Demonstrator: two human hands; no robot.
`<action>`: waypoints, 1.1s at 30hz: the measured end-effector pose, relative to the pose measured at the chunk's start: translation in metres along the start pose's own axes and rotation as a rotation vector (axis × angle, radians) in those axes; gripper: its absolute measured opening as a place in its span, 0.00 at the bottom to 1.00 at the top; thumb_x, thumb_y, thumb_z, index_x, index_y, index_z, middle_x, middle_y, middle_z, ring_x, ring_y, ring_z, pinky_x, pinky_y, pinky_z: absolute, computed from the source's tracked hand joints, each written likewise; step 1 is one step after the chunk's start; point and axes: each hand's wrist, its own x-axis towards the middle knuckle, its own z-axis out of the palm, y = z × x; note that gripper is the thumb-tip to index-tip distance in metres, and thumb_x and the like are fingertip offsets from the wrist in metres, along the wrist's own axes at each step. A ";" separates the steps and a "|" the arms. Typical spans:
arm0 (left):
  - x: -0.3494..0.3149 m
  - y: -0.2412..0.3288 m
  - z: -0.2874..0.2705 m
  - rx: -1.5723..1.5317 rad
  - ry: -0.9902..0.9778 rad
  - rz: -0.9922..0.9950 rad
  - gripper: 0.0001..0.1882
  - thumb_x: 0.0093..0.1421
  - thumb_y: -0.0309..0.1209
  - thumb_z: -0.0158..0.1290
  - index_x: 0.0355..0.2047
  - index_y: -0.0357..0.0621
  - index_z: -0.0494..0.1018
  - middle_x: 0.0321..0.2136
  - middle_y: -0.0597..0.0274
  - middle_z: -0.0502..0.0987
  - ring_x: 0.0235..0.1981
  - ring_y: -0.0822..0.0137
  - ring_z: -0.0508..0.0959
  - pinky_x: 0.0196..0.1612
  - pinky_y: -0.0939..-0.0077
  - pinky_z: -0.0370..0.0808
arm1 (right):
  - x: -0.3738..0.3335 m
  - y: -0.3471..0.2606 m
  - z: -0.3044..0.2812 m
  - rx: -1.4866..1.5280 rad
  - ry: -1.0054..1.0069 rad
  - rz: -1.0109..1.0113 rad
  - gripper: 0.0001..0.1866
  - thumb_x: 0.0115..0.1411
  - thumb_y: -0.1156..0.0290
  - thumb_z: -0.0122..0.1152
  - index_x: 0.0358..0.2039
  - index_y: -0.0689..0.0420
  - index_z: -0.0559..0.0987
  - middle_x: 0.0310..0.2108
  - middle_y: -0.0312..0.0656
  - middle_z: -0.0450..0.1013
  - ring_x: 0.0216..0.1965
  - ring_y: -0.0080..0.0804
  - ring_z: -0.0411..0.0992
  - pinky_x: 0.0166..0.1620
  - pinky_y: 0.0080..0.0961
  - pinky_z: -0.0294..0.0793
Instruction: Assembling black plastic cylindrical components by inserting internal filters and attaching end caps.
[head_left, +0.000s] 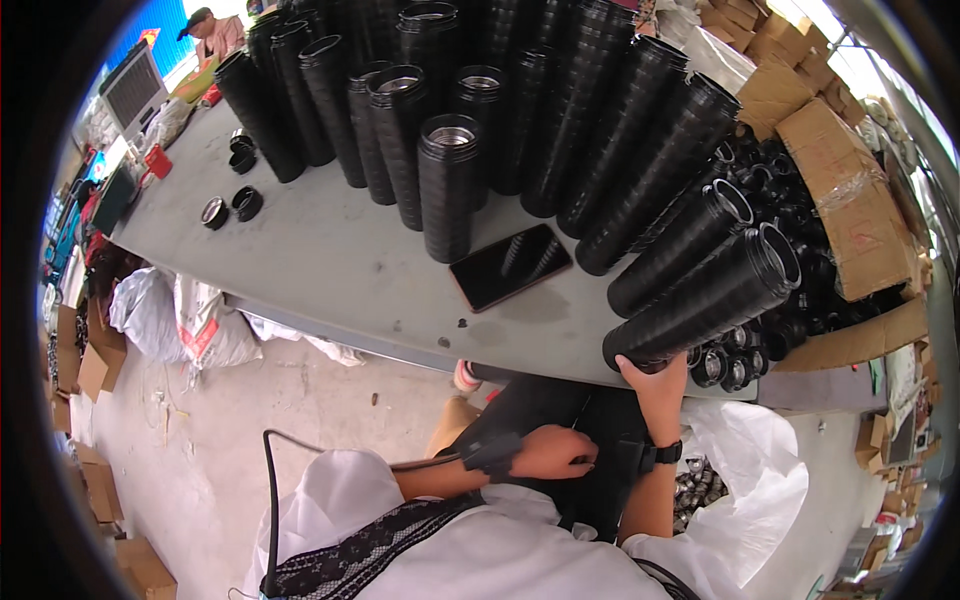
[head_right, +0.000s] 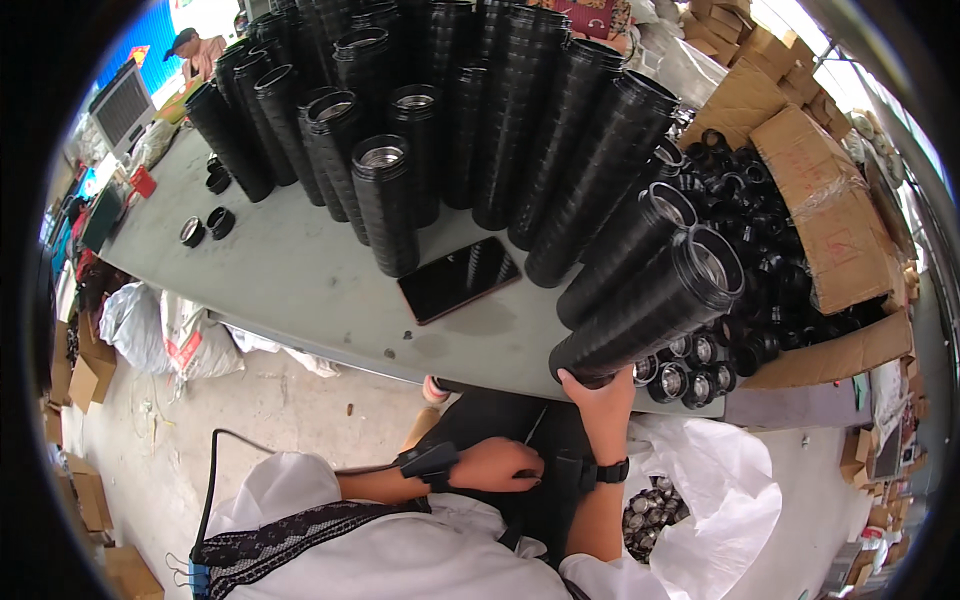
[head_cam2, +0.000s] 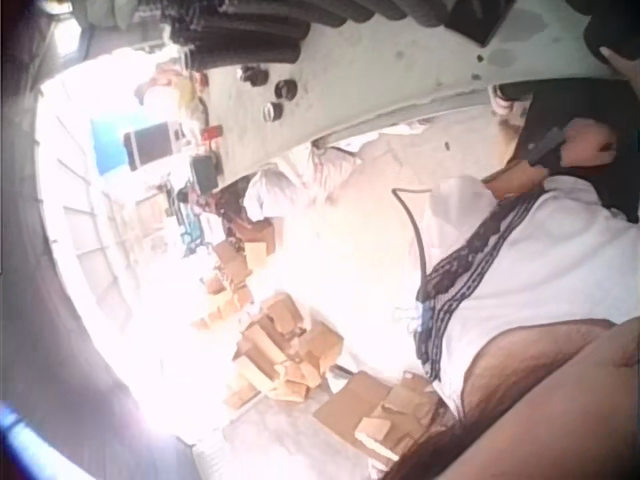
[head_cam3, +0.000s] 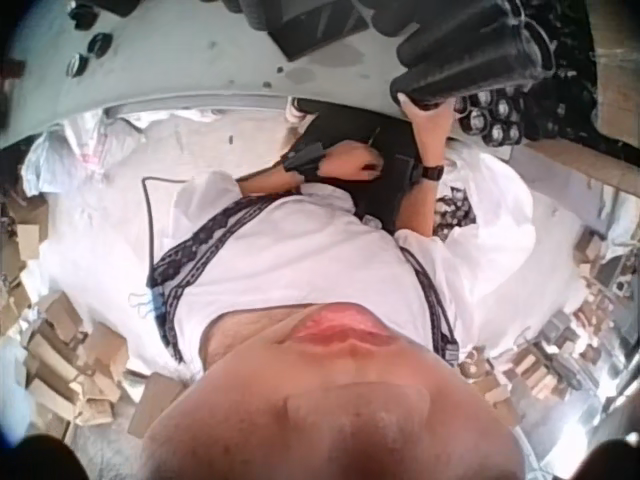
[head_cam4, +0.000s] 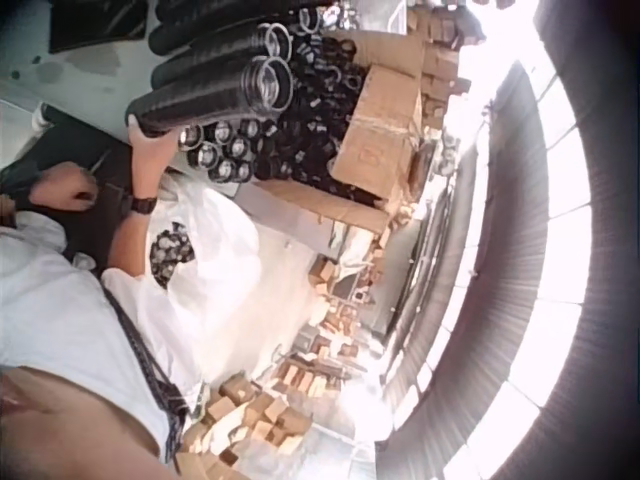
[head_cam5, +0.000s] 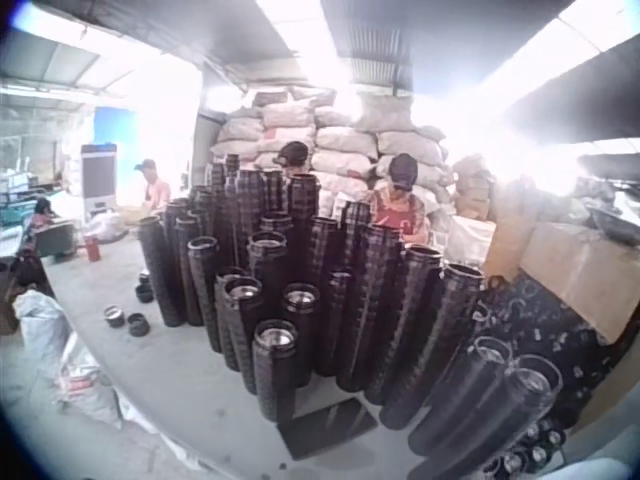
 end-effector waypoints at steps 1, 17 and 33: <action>-0.014 0.000 0.002 -0.083 0.125 -0.047 0.09 0.52 0.34 0.51 0.29 0.41 0.73 0.27 0.56 0.74 0.30 0.54 0.75 0.33 0.64 0.72 | 0.000 -0.005 0.005 -0.029 -0.032 -0.049 0.31 0.43 0.77 0.70 0.46 0.66 0.63 0.41 0.46 0.69 0.40 0.29 0.71 0.44 0.24 0.71; -0.070 -0.012 -0.134 0.814 0.932 -0.658 0.23 0.48 0.37 0.58 0.45 0.47 0.69 0.31 0.60 0.70 0.36 0.58 0.70 0.38 0.67 0.63 | 0.021 0.000 0.073 0.151 -0.099 -0.098 0.37 0.41 0.72 0.71 0.50 0.64 0.61 0.34 0.43 0.71 0.27 0.26 0.70 0.30 0.20 0.70; -0.038 -0.034 -0.161 0.749 0.795 -0.820 0.39 0.49 0.49 0.56 0.55 0.36 0.60 0.30 0.50 0.75 0.31 0.53 0.77 0.30 0.65 0.73 | 0.022 0.010 0.072 0.165 -0.072 -0.089 0.34 0.40 0.70 0.72 0.46 0.61 0.64 0.23 0.34 0.69 0.18 0.18 0.63 0.23 0.16 0.64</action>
